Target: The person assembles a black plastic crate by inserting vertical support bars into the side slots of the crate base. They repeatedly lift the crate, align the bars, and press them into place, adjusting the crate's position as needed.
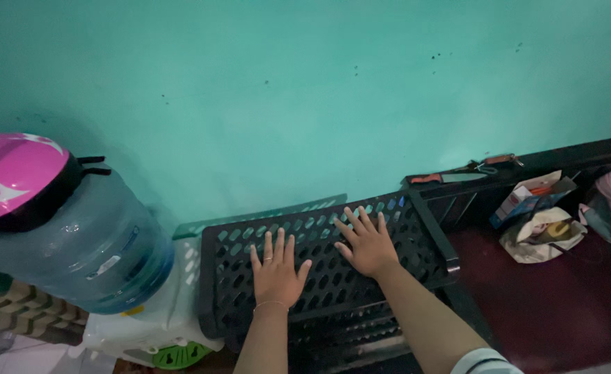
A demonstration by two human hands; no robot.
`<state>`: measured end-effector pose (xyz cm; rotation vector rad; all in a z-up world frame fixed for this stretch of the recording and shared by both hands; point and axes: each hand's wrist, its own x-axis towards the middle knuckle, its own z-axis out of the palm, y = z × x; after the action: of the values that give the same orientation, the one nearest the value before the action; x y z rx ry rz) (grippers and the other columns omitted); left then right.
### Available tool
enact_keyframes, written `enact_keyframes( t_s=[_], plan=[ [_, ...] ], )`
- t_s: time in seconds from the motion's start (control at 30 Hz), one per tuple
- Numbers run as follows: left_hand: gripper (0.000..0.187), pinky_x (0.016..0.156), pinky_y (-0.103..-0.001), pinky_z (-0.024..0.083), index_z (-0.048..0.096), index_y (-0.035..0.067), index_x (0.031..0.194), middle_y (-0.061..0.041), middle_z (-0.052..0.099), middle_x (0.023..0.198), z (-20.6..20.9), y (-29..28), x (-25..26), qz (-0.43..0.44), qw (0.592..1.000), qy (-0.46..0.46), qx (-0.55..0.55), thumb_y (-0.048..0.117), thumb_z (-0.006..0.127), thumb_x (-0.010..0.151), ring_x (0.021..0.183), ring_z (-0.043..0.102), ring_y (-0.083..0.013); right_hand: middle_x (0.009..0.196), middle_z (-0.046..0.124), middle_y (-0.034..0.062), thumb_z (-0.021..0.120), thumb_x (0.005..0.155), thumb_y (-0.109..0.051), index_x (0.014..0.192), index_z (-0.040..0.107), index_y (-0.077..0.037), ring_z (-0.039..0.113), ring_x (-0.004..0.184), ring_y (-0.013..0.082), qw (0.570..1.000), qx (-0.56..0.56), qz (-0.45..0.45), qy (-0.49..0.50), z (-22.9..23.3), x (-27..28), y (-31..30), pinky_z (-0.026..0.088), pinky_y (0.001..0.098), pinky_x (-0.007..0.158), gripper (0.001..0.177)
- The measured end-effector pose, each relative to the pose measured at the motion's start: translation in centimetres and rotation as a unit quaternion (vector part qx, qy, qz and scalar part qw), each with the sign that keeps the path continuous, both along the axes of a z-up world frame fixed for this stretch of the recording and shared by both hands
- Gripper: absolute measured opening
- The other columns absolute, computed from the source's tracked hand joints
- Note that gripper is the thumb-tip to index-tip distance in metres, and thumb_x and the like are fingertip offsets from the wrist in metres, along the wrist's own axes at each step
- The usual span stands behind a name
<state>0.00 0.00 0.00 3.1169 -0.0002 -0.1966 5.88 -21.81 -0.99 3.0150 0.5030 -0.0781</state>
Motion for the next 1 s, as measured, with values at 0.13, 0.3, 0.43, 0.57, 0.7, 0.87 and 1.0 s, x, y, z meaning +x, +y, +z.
enact_keyframes(
  t_s=[0.13,0.3,0.43,0.57,0.7,0.87,1.0],
  plan=[
    [0.075,0.124,-0.058,0.004,0.023,0.022,0.161,-0.002,0.008,0.170,-0.5,0.2,0.2,-0.008,1.000,-0.020,-0.012,0.065,0.034,0.100,0.156,0.004,-0.0272,0.170,0.011,0.0018,0.035,0.103,-0.059,0.160,0.023,-0.035,0.006,0.157,0.0298,1.000,0.014,0.011,-0.020,-0.4,0.2,-0.2,0.007,0.0611,0.123,0.063],
    [0.074,0.125,-0.058,0.005,0.024,0.022,0.161,-0.002,0.009,0.170,-0.6,0.2,0.2,-0.005,1.000,-0.021,-0.014,0.064,0.034,0.100,0.157,0.005,-0.0267,0.171,0.013,0.0021,0.037,0.103,-0.058,0.159,0.026,-0.034,0.008,0.157,0.0298,1.000,0.022,0.010,-0.018,-0.6,0.4,-0.3,0.009,0.0607,0.123,0.063],
    [0.075,0.125,-0.058,0.006,0.024,0.022,0.161,-0.002,0.009,0.171,-0.5,0.0,0.2,-0.002,1.000,-0.009,-0.006,0.065,0.034,0.100,0.157,0.005,-0.0269,0.169,0.013,0.0027,0.038,0.101,-0.058,0.159,0.026,-0.033,0.008,0.155,0.0306,0.999,0.033,0.016,-0.028,-0.4,0.3,-0.2,0.008,0.0619,0.121,0.063],
    [0.076,0.124,-0.059,0.005,0.022,0.021,0.161,-0.003,0.009,0.170,-0.7,0.2,0.3,-0.008,1.000,-0.015,-0.005,0.065,0.033,0.100,0.156,0.004,-0.0277,0.169,0.015,0.0037,0.040,0.102,-0.057,0.158,0.028,-0.033,0.009,0.156,0.0309,0.999,0.038,0.014,-0.035,-0.5,0.1,-0.3,0.008,0.0621,0.122,0.063],
    [0.075,0.125,-0.059,0.006,0.024,0.020,0.161,-0.003,0.011,0.170,-0.6,0.3,0.3,-0.010,1.000,-0.025,-0.013,0.064,0.034,0.101,0.158,0.005,-0.0279,0.169,0.020,0.0055,0.044,0.101,-0.055,0.156,0.033,-0.031,0.014,0.155,0.0328,0.996,0.059,0.020,-0.057,-1.0,0.3,-0.5,0.012,0.0624,0.122,0.061],
    [0.072,0.125,-0.058,0.004,0.031,0.015,0.157,-0.006,0.016,0.170,1.4,0.5,1.3,0.009,0.997,0.009,-0.070,0.061,0.039,0.102,0.157,0.007,-0.0297,0.164,0.028,0.0108,0.047,0.101,-0.056,0.153,0.041,-0.024,0.017,0.154,0.0377,0.989,0.123,0.059,-0.056,-0.2,1.5,-0.2,0.013,0.0623,0.121,0.062],
    [0.069,0.124,-0.059,0.006,0.040,0.010,0.153,-0.010,0.027,0.165,3.8,0.8,2.1,-0.020,0.992,-0.059,-0.109,0.056,0.042,0.102,0.155,0.014,-0.0306,0.161,0.036,0.0139,0.052,0.100,-0.053,0.150,0.048,-0.019,0.025,0.151,0.0383,0.974,0.199,0.093,-0.047,1.9,1.5,-0.4,0.016,0.0619,0.120,0.061]
  ],
)
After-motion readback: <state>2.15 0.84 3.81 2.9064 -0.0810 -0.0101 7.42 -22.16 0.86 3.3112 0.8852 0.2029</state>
